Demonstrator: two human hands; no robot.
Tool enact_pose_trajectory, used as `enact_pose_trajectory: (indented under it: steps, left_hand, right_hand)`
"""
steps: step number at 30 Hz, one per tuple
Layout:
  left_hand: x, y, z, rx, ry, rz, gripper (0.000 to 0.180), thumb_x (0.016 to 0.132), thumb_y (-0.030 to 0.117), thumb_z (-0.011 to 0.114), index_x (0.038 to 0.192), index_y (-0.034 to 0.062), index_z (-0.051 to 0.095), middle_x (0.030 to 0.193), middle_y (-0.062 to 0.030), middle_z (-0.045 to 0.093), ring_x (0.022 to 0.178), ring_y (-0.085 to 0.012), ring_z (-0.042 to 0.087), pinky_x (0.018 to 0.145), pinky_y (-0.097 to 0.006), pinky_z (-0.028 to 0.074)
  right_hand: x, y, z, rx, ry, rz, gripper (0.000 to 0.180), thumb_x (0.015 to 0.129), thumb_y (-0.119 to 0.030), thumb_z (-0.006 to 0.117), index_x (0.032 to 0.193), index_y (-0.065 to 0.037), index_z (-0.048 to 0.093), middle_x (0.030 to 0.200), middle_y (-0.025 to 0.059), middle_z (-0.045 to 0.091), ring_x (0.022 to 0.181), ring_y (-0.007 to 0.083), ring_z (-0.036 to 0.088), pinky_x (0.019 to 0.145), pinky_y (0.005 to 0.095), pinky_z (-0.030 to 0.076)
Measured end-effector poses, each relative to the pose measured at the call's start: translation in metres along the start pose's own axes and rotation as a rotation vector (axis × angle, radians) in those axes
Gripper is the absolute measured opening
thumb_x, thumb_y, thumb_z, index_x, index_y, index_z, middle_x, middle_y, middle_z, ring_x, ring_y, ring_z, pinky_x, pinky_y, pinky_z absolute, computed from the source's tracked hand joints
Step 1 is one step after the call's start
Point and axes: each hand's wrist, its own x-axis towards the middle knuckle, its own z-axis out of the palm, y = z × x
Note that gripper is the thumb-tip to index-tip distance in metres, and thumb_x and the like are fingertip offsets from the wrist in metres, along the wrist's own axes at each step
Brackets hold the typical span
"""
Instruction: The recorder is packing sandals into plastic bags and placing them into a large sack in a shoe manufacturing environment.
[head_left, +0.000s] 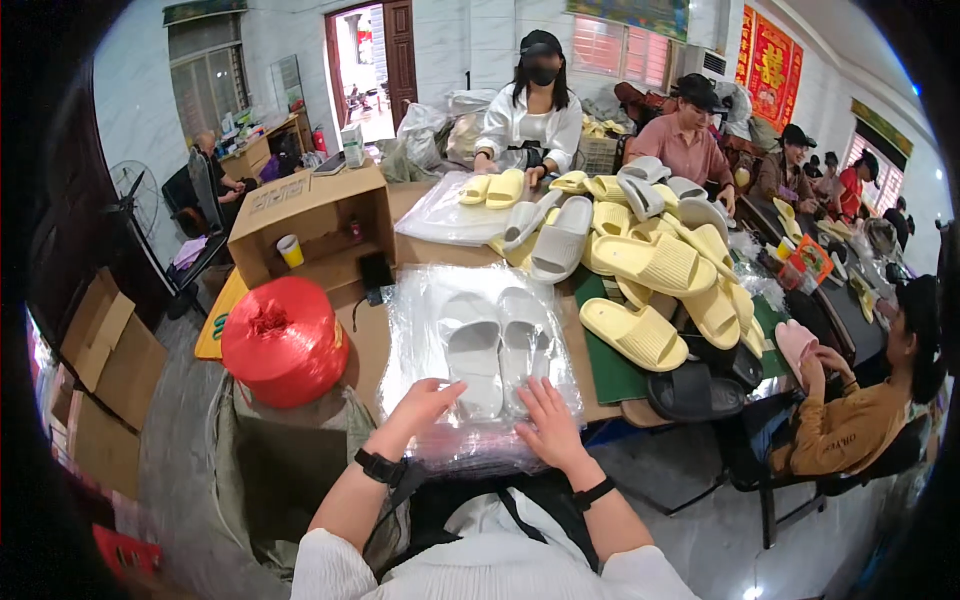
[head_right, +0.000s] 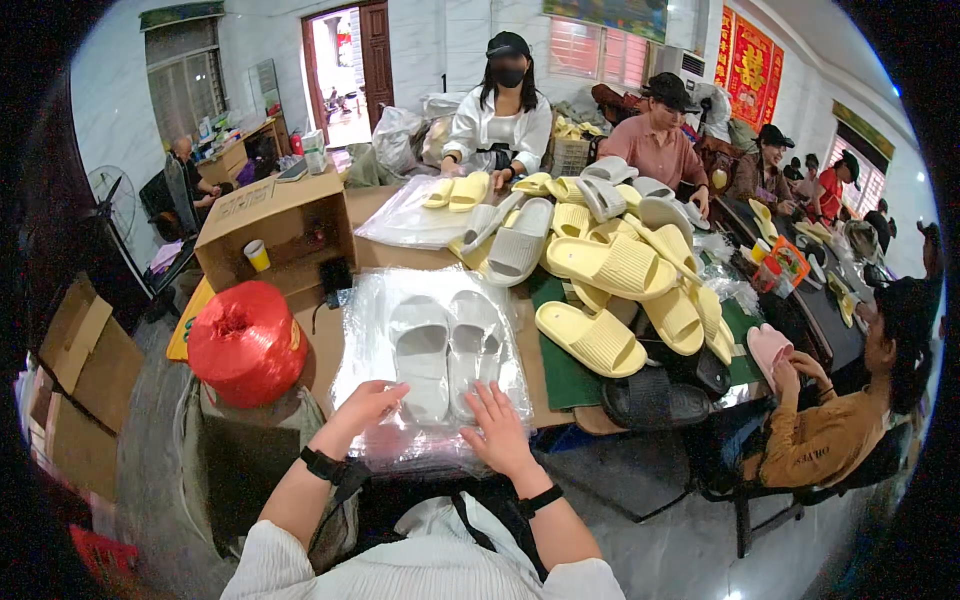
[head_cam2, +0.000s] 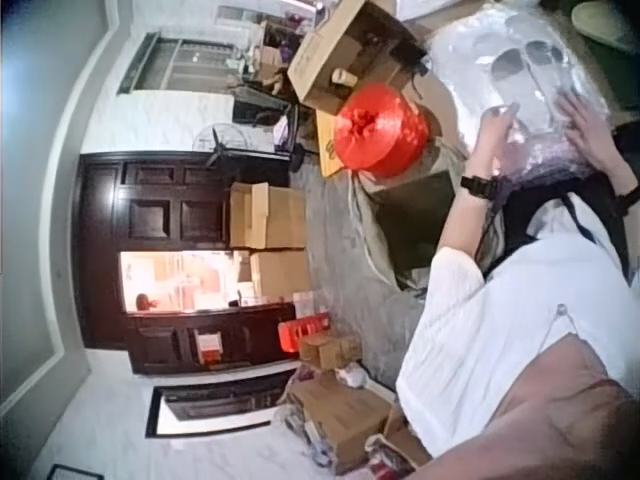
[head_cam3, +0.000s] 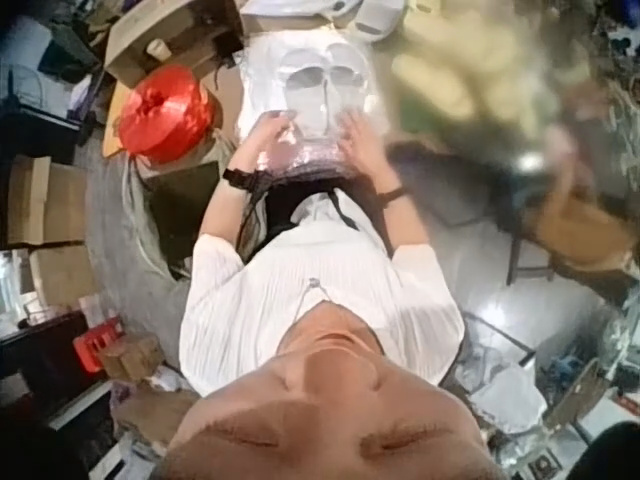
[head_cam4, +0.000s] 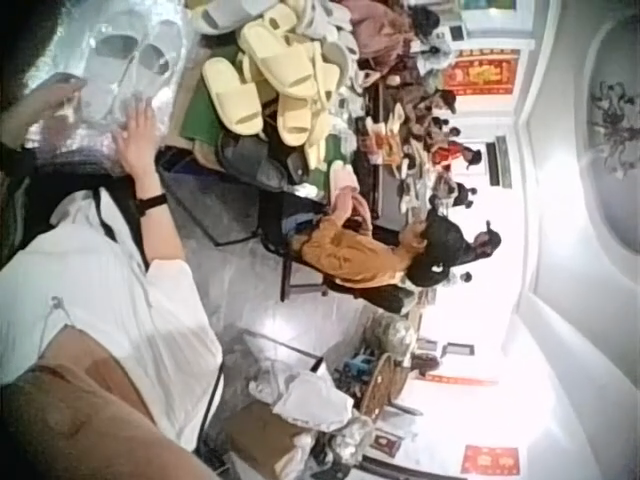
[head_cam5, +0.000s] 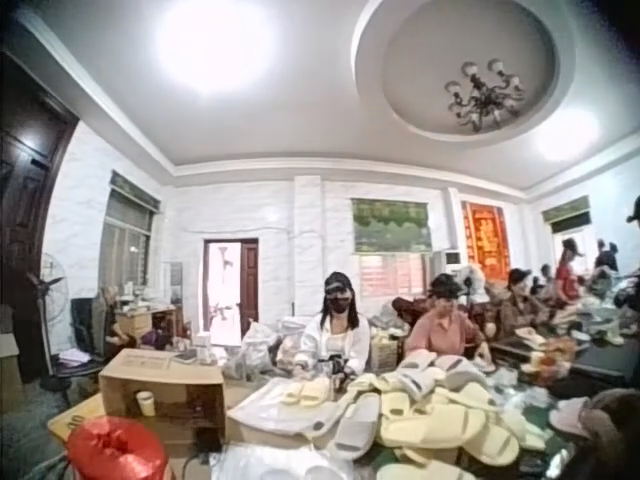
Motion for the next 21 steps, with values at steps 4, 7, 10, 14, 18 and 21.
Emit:
enact_pose_trajectory:
  steps: [4,7,10,14,18,21]
  left_hand:
    - [0.004,-0.003,0.020,0.146,0.119,0.146,0.069,0.084,0.037,0.076,0.125,-0.0116,0.051,0.100,-0.0147,0.066,0.088,-0.0198,0.064,0.074,-0.031,0.052]
    - [0.011,-0.017,0.025,-0.102,0.056,0.159,0.063,0.083,0.031,0.076,0.126,-0.0080,0.050,0.110,-0.0184,0.065,0.099,-0.0229,0.065,0.081,-0.034,0.052]
    - [-0.004,-0.007,0.032,-0.381,-0.010,0.078,0.061,0.084,0.024,0.074,0.131,-0.0047,0.047,0.115,-0.0171,0.063,0.100,-0.0228,0.063,0.081,-0.035,0.052]
    - [-0.019,0.005,0.030,-0.358,-0.035,0.030,0.061,0.085,0.021,0.072,0.133,-0.0036,0.043,0.115,-0.0152,0.062,0.099,-0.0217,0.062,0.079,-0.035,0.052]
    - [-0.021,-0.007,0.030,-0.559,-0.073,0.111,0.060,0.085,0.018,0.071,0.134,-0.0021,0.043,0.111,-0.0117,0.062,0.096,-0.0201,0.062,0.076,-0.033,0.051]
    - [-0.022,-0.016,0.031,-0.638,-0.104,0.159,0.060,0.087,0.013,0.069,0.138,-0.0009,0.042,0.113,-0.0098,0.062,0.097,-0.0195,0.062,0.078,-0.033,0.052]
  right_hand:
    - [0.000,-0.003,-0.002,0.023,0.003,-0.013,0.062,0.092,-0.035,0.062,0.146,-0.011,0.043,0.157,0.0131,0.034,0.147,0.0373,0.025,0.117,0.0503,0.025]
    - [0.002,-0.002,-0.005,0.068,-0.004,-0.016,0.061,0.093,-0.032,0.061,0.147,-0.010,0.042,0.157,0.0138,0.033,0.147,0.0372,0.024,0.117,0.0499,0.025]
    - [0.002,0.002,-0.013,0.222,0.063,0.040,0.059,0.092,-0.025,0.064,0.145,-0.007,0.044,0.155,0.0165,0.036,0.146,0.0381,0.027,0.116,0.0492,0.026]
    - [0.004,-0.007,-0.033,0.198,0.405,0.141,0.057,0.086,-0.016,0.071,0.137,-0.001,0.048,0.145,0.0220,0.043,0.139,0.0404,0.036,0.114,0.0473,0.030]
    - [0.007,-0.024,-0.052,0.270,0.612,0.310,0.060,0.082,-0.013,0.074,0.134,0.002,0.048,0.139,0.0205,0.049,0.126,0.0332,0.049,0.108,0.0432,0.037]
    - [0.004,-0.030,-0.050,0.668,0.486,0.515,0.064,0.085,-0.014,0.075,0.139,0.003,0.044,0.139,0.0198,0.048,0.120,0.0291,0.054,0.098,0.0390,0.047]
